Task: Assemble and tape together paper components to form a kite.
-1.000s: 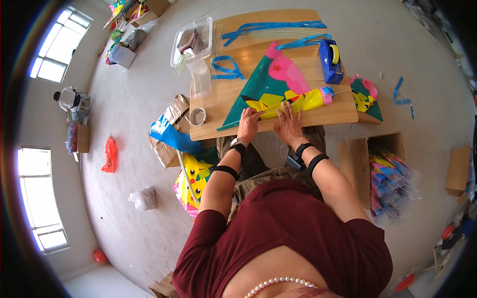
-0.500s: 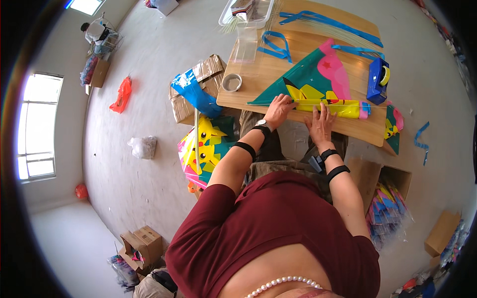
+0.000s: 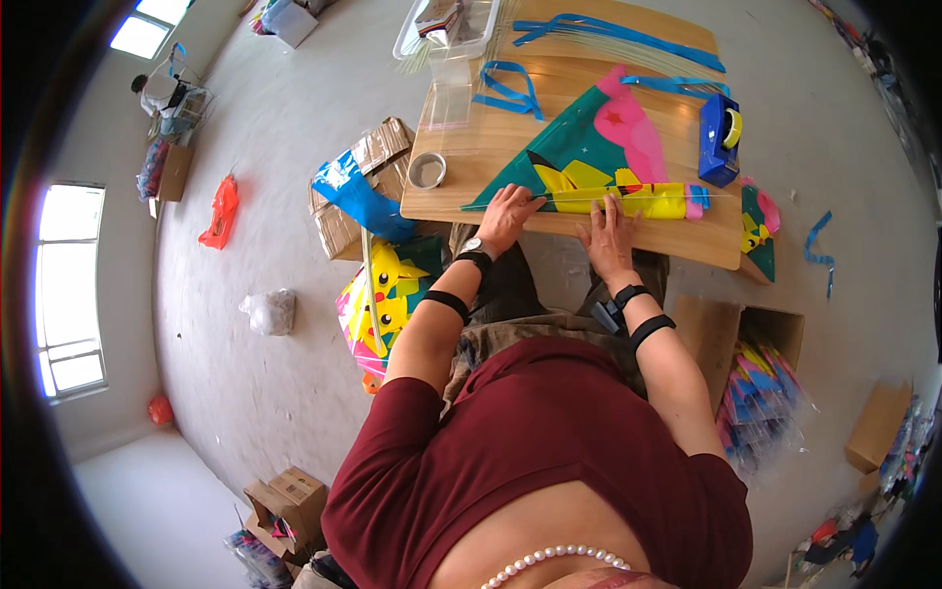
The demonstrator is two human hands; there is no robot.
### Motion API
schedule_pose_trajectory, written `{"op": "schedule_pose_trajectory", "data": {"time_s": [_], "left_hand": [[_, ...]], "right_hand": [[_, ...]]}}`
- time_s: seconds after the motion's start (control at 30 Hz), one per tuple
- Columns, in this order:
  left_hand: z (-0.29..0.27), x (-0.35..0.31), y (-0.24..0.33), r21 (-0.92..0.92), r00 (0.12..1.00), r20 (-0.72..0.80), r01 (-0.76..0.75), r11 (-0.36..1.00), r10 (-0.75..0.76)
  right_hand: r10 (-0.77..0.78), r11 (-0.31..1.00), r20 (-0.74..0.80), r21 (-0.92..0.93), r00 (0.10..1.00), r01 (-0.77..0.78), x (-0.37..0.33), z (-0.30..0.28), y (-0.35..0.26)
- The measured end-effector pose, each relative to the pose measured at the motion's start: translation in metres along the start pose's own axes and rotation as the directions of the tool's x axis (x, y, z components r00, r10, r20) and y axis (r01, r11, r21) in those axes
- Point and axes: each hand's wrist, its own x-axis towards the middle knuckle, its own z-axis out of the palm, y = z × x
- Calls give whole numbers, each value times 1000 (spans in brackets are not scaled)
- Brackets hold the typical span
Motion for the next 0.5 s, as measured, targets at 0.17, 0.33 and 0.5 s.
{"op": "schedule_pose_trajectory", "data": {"time_s": [0.17,0.33,0.5], "left_hand": [[-2,-4,-2,49,1000,13,15,999,-16],[2,-4,15,128,996,30,74,989,-79],[24,7,48,43,999,-50,-13,999,15]], "right_hand": [[17,1000,10,-5,1000,-17,-1,1,-3],[-8,1000,38,-18,999,9,-1,1,0],[9,1000,75,-14,997,-8,0,-2,-1]]}}
